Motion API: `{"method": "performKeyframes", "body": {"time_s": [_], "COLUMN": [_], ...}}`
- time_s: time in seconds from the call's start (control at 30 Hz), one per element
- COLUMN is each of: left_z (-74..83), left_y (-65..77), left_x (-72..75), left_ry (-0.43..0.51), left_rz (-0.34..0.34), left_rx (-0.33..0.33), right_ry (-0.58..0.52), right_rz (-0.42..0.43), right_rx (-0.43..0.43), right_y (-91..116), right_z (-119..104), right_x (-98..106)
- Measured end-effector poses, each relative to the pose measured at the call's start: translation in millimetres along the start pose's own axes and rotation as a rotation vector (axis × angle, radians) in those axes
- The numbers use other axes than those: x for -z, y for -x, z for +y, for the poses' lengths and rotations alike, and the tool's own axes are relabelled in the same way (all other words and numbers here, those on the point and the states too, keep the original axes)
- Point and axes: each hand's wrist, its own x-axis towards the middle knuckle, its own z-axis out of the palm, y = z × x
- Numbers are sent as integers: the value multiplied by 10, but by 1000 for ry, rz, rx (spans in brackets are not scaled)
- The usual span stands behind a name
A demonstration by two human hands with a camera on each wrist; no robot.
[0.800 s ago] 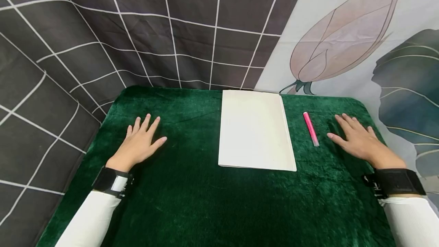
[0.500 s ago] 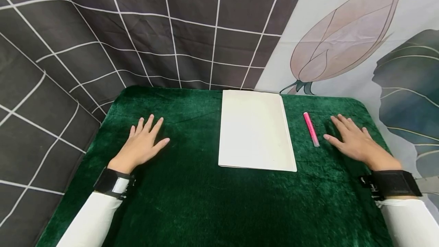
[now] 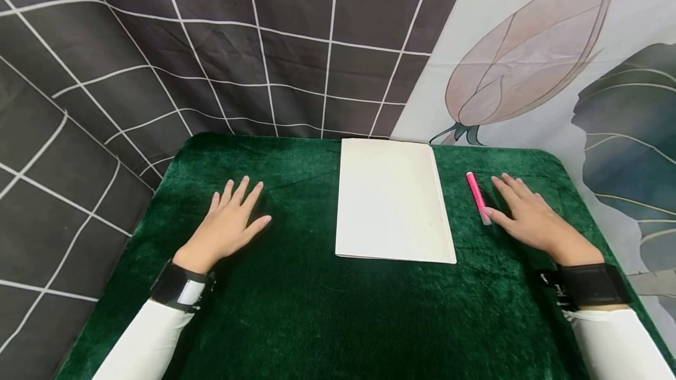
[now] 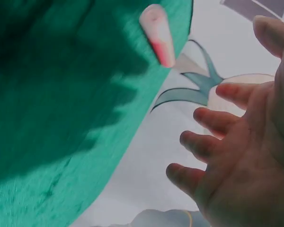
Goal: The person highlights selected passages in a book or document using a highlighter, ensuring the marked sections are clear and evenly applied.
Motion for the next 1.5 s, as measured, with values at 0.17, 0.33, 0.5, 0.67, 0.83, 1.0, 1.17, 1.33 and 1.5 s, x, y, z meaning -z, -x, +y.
{"method": "performKeyframes", "body": {"time_s": [0.17,0.33,0.5,0.67,0.83,1.0,1.17,1.33,1.5], "left_z": [100,177,228,303,387,454,506,568,656], "left_y": [-13,-24,-41,-56,-76,-114,-133,-157,-189], "left_x": [-11,-36,-66,-58,-94,-157,-176,-185,-183], "left_ry": [-15,-22,-18,-15,-35,-56,-57,-55,-42], "left_rz": [2,3,11,-6,18,19,18,20,22], "left_rx": [-18,-35,-52,-62,-91,-100,-101,-115,-152], "right_ry": [-64,-127,-155,-167,-155,-172,-184,-184,-193], "right_rz": [42,34,27,9,10,23,10,-8,17], "right_rx": [66,78,58,82,99,110,98,79,89], "right_y": [-20,-49,-69,-90,-116,-148,-178,-191,-226], "right_z": [-162,-268,-331,-382,-459,-497,-516,-532,-579], "right_x": [-23,-60,-84,-108,-143,-177,-206,-233,-263]}}
